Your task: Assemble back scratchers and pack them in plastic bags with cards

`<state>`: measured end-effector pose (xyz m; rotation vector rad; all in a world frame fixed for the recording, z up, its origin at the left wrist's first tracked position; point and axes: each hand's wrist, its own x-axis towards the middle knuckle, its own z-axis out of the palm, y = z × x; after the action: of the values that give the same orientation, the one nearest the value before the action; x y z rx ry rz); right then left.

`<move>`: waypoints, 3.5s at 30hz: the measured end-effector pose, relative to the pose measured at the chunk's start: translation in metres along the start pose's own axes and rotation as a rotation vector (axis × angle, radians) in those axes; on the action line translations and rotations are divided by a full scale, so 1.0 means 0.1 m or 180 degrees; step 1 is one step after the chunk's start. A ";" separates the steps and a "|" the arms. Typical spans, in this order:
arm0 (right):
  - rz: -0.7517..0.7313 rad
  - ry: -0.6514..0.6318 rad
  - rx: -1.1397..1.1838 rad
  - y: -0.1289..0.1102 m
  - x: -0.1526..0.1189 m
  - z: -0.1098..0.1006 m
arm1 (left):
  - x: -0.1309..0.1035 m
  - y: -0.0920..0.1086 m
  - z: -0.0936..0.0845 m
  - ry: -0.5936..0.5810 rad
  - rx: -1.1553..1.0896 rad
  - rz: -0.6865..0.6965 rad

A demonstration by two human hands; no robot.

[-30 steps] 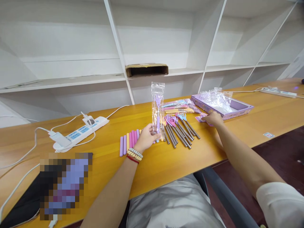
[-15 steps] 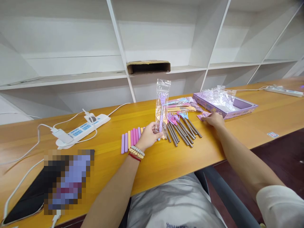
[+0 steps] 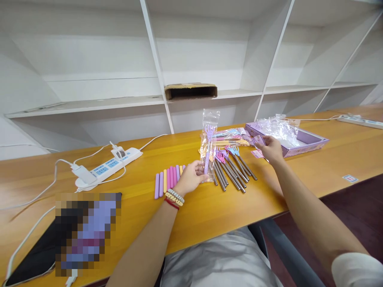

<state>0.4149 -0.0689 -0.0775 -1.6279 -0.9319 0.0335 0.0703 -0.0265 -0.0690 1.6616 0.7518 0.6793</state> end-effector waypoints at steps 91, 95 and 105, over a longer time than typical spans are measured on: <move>0.0119 0.0120 0.3549 -0.59 -0.13 0.56 | -0.09 0.17 -0.41 -0.0680 0.0772 -0.0211; 0.0084 0.0100 0.3534 -0.57 -0.13 0.56 | -0.08 0.19 -0.41 -0.0657 0.0812 -0.0248; -0.0206 0.0208 0.3490 -0.61 -0.16 0.57 | -0.08 0.21 -0.40 -0.0732 0.0845 -0.0182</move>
<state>0.3427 -0.0325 -0.0507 -0.5759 -0.7022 0.3770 0.0373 -0.0119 -0.0412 1.9128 0.7435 0.3500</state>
